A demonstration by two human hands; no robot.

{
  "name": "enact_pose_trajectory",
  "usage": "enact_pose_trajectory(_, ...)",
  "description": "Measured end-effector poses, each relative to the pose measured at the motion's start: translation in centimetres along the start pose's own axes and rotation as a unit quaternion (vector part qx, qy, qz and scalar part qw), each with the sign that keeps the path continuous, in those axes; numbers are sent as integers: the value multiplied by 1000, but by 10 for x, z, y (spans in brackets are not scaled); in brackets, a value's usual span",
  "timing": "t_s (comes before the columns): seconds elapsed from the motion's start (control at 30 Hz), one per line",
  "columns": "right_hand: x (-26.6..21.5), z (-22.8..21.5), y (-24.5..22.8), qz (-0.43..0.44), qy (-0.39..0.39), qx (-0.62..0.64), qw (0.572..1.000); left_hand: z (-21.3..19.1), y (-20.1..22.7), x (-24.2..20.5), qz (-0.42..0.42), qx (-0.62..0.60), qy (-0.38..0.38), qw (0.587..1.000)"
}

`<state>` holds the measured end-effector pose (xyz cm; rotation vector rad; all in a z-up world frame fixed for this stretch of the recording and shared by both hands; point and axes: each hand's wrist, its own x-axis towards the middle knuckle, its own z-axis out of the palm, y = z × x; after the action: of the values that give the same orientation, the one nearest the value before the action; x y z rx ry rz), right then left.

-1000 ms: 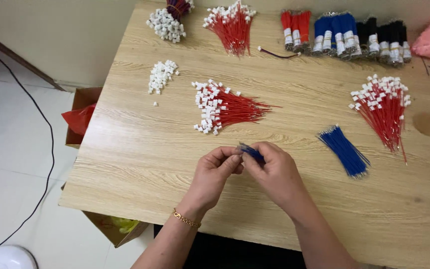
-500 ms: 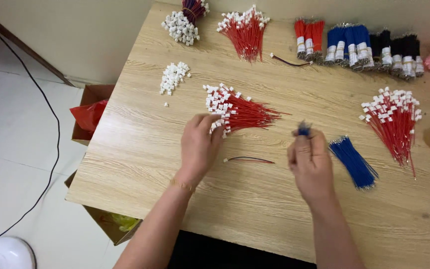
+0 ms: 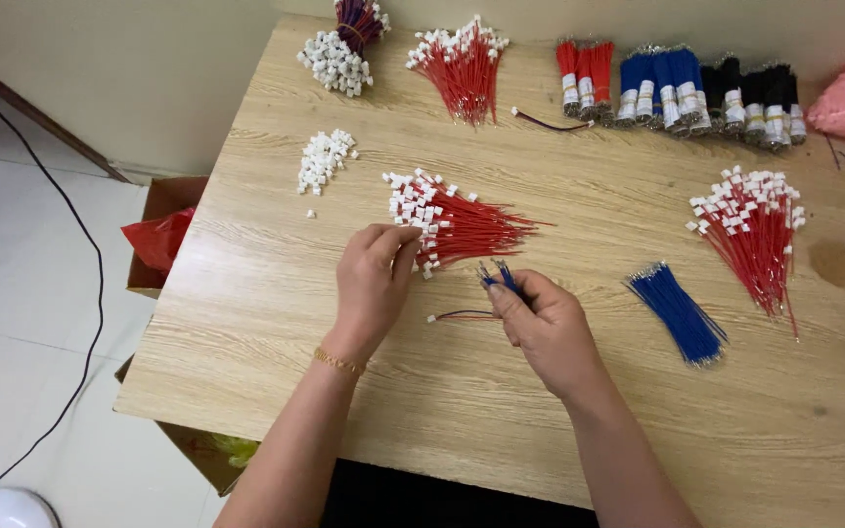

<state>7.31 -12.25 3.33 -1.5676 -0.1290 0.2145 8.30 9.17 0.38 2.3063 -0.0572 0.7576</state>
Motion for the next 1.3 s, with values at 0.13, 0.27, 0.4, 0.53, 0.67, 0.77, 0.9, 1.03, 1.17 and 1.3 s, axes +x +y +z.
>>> enact_pose_trajectory(0.13, -6, 4, -25, -1, -10, -40, 999, -21, 44, -13, 9, -64, 2, 998)
enact_pose_trajectory(0.27, -13, 10, -38, -23, -18, -96, 995, -34, 76, -24, -88, -244, -45, 965)
enact_pose_trajectory(0.4, -19, 5, -42, -53, -27, -177, 982, -29, 81, -30, -169, -361, -53, 915)
enact_pose_trajectory(0.53, -25, 6, -52, -60, -19, -220, 973, -23, 76, -36, -228, -422, -84, 874)
enact_pose_trajectory(0.67, -26, 10, -57, -26, -10, -156, 987, -18, 74, -40, -237, -437, -84, 863)
enact_pose_trajectory(0.77, -23, 11, -42, -1, 3, -81, 997, -10, 72, -47, -242, -423, -83, 869)
enact_pose_trajectory(0.9, -26, 9, -49, 9, 12, -82, 996, -31, 92, -36, -209, -343, -92, 911)
enact_pose_trajectory(1.03, -26, 5, -54, -19, 5, -184, 983, -29, 90, -37, -191, -285, -102, 934)
enact_pose_trajectory(1.17, -26, 3, -59, -127, 15, -306, 943, -4, 71, -49, -266, -444, -99, 850)
enact_pose_trajectory(1.3, -27, 6, -64, -159, 17, -325, 932, -2, 69, -52, -298, -529, -99, 788)
